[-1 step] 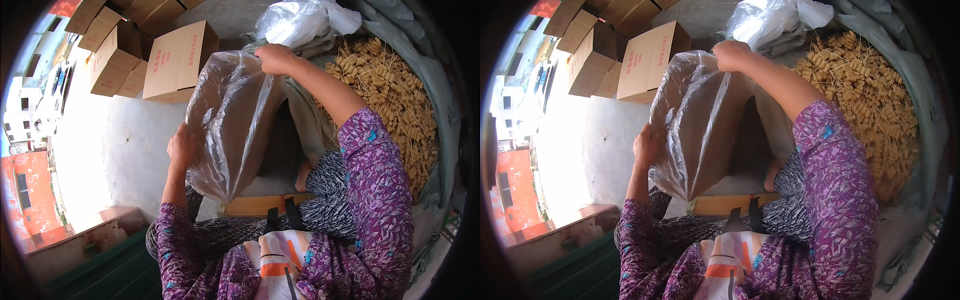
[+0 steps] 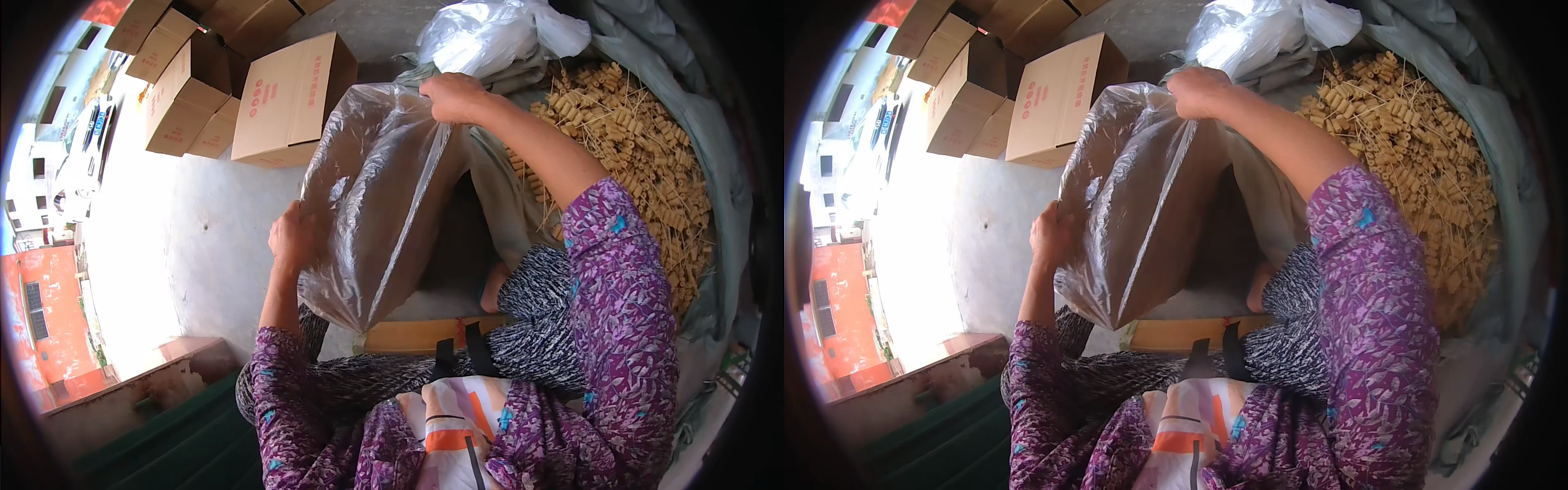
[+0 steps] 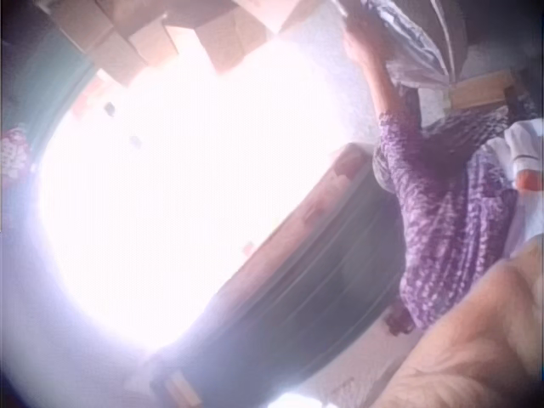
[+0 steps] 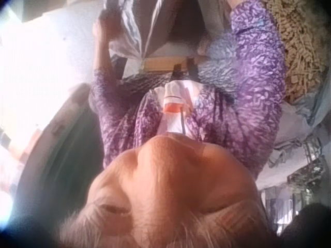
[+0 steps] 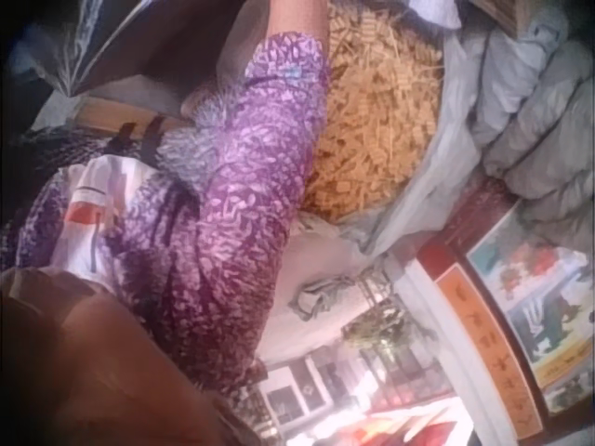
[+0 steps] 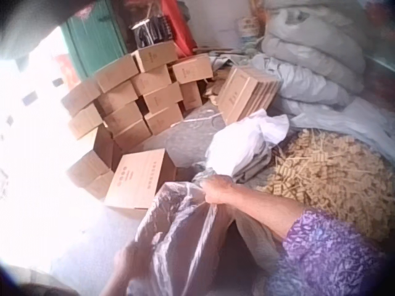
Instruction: The person organizes wooden skewers with circular tokens into bundles, places the bundles into a cardboard box lined with plastic, and then prepares a new plastic bag and box to continue packing.
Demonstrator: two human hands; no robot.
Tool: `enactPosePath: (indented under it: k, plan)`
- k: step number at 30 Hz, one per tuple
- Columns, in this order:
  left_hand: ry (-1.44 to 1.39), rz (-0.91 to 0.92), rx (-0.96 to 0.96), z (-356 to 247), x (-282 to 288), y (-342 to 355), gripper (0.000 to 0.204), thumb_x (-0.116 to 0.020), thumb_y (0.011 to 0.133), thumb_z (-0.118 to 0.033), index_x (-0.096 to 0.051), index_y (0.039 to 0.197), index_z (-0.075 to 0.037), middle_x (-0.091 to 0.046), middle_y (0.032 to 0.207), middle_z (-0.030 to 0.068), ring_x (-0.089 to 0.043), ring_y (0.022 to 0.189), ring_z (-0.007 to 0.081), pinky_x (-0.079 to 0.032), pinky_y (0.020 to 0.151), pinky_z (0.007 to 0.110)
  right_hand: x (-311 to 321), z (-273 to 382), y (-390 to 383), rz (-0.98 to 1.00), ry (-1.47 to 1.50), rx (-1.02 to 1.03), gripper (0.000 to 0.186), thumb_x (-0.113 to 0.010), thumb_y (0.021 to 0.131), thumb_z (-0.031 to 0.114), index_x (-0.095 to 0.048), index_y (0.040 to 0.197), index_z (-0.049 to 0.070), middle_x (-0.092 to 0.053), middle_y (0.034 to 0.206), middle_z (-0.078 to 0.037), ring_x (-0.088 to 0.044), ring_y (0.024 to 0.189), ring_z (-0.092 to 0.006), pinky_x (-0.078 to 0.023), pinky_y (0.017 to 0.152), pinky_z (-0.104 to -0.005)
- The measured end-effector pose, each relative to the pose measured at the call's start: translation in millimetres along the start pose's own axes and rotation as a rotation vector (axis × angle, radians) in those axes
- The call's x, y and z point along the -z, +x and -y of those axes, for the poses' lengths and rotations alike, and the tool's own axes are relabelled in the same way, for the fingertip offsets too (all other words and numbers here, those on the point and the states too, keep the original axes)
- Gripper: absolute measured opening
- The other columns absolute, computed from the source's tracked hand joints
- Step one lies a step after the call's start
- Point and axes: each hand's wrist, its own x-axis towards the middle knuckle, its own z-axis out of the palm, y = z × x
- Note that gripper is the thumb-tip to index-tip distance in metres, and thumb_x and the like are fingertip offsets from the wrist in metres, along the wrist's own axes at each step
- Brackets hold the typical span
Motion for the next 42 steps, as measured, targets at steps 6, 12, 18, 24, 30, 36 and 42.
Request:
enactPosePath:
  k: [6,12,18,24,30,36,42]
  plan:
    - [-0.028,-0.024,-0.207,-1.2,37.1,20.5,0.022,-0.065,0.086,-0.026,-0.068,0.104,-0.015,-0.069,0.089,0.0164,-0.065,0.089,0.0386,-0.049,0.075,0.047,-14.5,-1.4,-107.2,0.025,0.157,0.064,0.028,-0.061,0.072,0.015,-0.064,0.097,0.002,-0.067,0.094,-0.023,-0.064,0.093,-0.0428,-0.049,0.081,-0.0485]
    - [-0.100,-0.123,-0.527,-41.3,26.5,46.9,0.019,-0.066,0.085,-0.023,-0.069,0.100,-0.013,-0.070,0.087,0.0146,-0.067,0.086,0.0354,-0.051,0.075,0.045,-3.8,9.5,-177.9,0.019,0.021,-0.056,0.023,-0.063,0.079,0.022,-0.063,0.092,0.003,-0.067,0.084,-0.021,-0.066,0.082,-0.0387,-0.051,0.072,-0.0475]
    - [-0.058,-0.075,-0.607,-91.2,28.4,41.1,0.017,-0.065,0.086,-0.022,-0.068,0.101,-0.014,-0.069,0.088,0.0149,-0.066,0.087,0.0369,-0.051,0.075,0.046,-8.3,46.6,-147.5,-0.247,-0.079,0.613,0.014,-0.065,0.086,0.020,-0.062,0.090,0.007,-0.064,0.084,-0.010,-0.064,0.081,-0.0272,-0.052,0.067,-0.0381]
    - [-0.022,-0.078,-0.691,-122.0,18.4,61.4,0.018,-0.064,0.087,-0.019,-0.066,0.104,-0.015,-0.069,0.088,0.0150,-0.066,0.086,0.0370,-0.051,0.074,0.047,-83.7,55.0,-84.8,0.418,-0.143,0.325,0.038,-0.055,0.091,0.036,-0.065,0.111,0.005,-0.063,0.116,-0.016,-0.059,0.111,-0.0337,-0.049,0.091,-0.0479]
    - [-0.106,-0.129,-0.650,-105.2,-1.6,70.3,0.019,-0.064,0.086,-0.019,-0.065,0.105,-0.015,-0.070,0.096,0.0107,-0.066,0.093,0.0328,-0.051,0.078,0.043,-137.5,7.3,-91.6,0.899,-0.082,0.007,0.042,-0.050,0.095,0.028,-0.063,0.124,0.001,-0.057,0.133,-0.018,-0.053,0.125,-0.0327,-0.043,0.101,-0.0446]
    - [-0.089,-0.666,-1.148,-136.7,-0.1,53.0,0.021,-0.061,0.081,-0.005,-0.065,0.102,-0.009,-0.068,0.108,0.0053,-0.064,0.101,0.0290,-0.051,0.087,0.043,-179.2,-10.8,-66.1,0.641,-0.085,0.239,0.025,-0.055,0.087,0.006,-0.068,0.107,0.001,-0.067,0.113,-0.018,-0.064,0.107,-0.0334,-0.051,0.090,-0.0405]
    - [-0.147,0.408,-0.918,-183.4,-22.9,-3.1,0.020,-0.062,0.079,-0.010,-0.067,0.097,-0.002,-0.068,0.106,0.0153,-0.067,0.098,0.0335,-0.053,0.086,0.044,-208.2,-13.2,-52.1,0.306,0.290,0.301,0.036,-0.045,0.097,0.027,-0.063,0.123,0.011,-0.059,0.132,-0.012,-0.054,0.123,-0.0262,-0.042,0.102,-0.0374]
